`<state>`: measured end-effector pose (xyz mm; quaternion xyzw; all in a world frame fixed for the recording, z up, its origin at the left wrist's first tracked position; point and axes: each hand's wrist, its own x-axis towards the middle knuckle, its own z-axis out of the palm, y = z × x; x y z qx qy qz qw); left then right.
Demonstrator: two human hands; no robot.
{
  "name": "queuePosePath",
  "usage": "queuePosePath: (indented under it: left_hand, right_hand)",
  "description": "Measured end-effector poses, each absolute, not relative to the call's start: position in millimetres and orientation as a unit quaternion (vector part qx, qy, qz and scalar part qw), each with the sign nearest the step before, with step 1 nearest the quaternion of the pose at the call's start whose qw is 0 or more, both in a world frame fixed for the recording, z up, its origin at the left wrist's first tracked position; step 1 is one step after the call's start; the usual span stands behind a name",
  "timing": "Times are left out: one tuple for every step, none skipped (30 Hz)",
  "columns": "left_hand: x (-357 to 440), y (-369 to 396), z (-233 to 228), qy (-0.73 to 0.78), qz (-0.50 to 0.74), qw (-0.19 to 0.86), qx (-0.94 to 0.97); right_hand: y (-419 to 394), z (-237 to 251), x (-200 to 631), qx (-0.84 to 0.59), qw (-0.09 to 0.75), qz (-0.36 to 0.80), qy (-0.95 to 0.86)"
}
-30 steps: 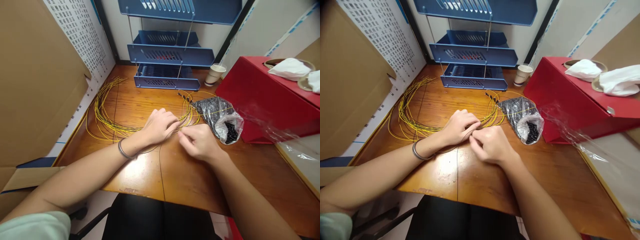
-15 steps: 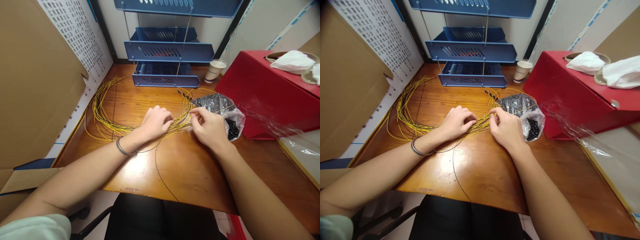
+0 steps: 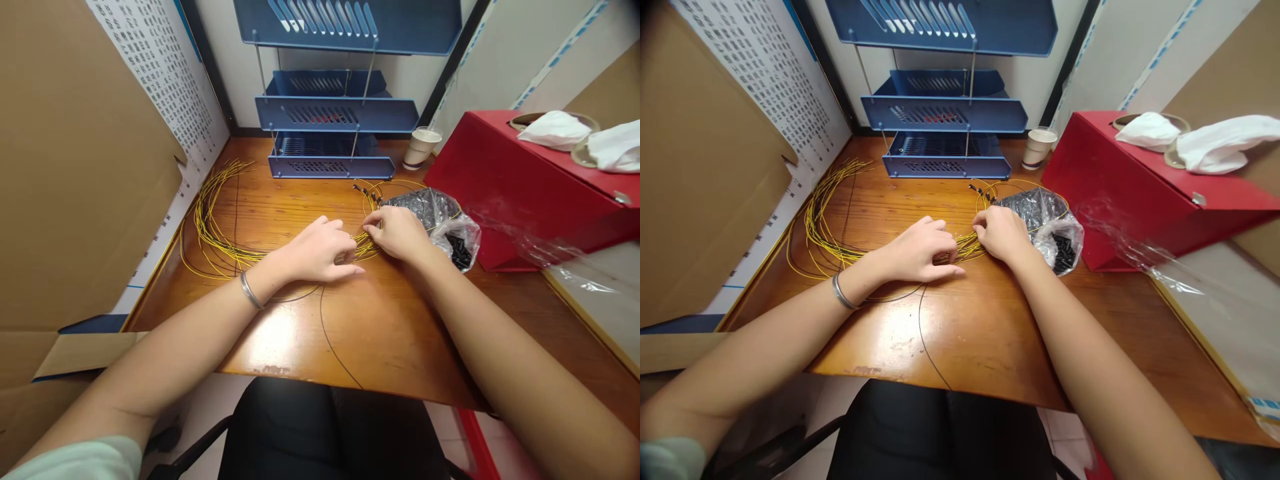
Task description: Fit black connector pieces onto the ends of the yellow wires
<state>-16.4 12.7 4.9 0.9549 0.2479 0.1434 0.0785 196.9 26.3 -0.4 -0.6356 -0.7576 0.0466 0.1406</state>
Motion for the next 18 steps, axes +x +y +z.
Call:
queuePosePath:
  left_hand:
    - [-18, 13, 7, 0.245, 0.127, 0.082, 0.958]
    - [-19, 13, 8, 0.244, 0.111, 0.085, 0.960]
    - [-19, 13, 9, 0.246, 0.097, 0.087, 0.960]
    - [-19, 13, 10, 0.248, 0.086, 0.087, 0.961]
    - [-19, 13, 10, 0.250, 0.075, 0.085, 0.962]
    - [-18, 12, 11, 0.251, 0.066, 0.081, 0.962]
    - [-18, 12, 11, 0.251, 0.060, 0.077, 0.963]
    - [-17, 12, 10, 0.249, 0.057, 0.074, 0.964]
    - [-16, 11, 10, 0.246, 0.056, 0.072, 0.965]
    - [-16, 11, 9, 0.243, 0.056, 0.071, 0.966]
    - [-15, 10, 9, 0.240, 0.057, 0.070, 0.967]
    - [-15, 10, 8, 0.238, 0.058, 0.070, 0.967]
    - [-15, 10, 8, 0.238, 0.059, 0.069, 0.967]
    - [-15, 9, 8, 0.238, 0.060, 0.068, 0.967]
    - [-15, 9, 8, 0.236, 0.064, 0.066, 0.967]
    - [-14, 8, 8, 0.232, 0.070, 0.064, 0.968]
    - [-14, 8, 8, 0.226, 0.079, 0.064, 0.969]
    - [-14, 7, 9, 0.218, 0.089, 0.064, 0.970]
  right_hand:
    - [29, -1, 197, -0.642, 0.135, 0.048, -0.754]
    - [30, -2, 197, -0.645, 0.131, 0.049, -0.751]
    - [32, -4, 198, -0.647, 0.131, 0.050, -0.750]
    - [33, -6, 198, -0.647, 0.134, 0.050, -0.749]
    - [33, -8, 199, -0.646, 0.142, 0.049, -0.748]
    - [34, -10, 200, -0.646, 0.154, 0.048, -0.746]
    - [34, -12, 201, -0.648, 0.169, 0.046, -0.741]
    - [33, -14, 201, -0.652, 0.185, 0.046, -0.734]
    - [33, -15, 202, -0.656, 0.200, 0.048, -0.726]
    - [32, -15, 203, -0.660, 0.215, 0.053, -0.718]
    - [32, -15, 203, -0.661, 0.228, 0.062, -0.713]
    - [31, -14, 203, -0.659, 0.237, 0.075, -0.710]
    - [31, -13, 203, -0.655, 0.243, 0.088, -0.710]
    - [31, -12, 203, -0.649, 0.245, 0.101, -0.713]
    - [31, -11, 202, -0.643, 0.243, 0.111, -0.717]
    - [31, -11, 201, -0.640, 0.238, 0.117, -0.721]
    - [32, -11, 200, -0.638, 0.232, 0.117, -0.725]
    - [32, -11, 199, -0.639, 0.227, 0.114, -0.727]
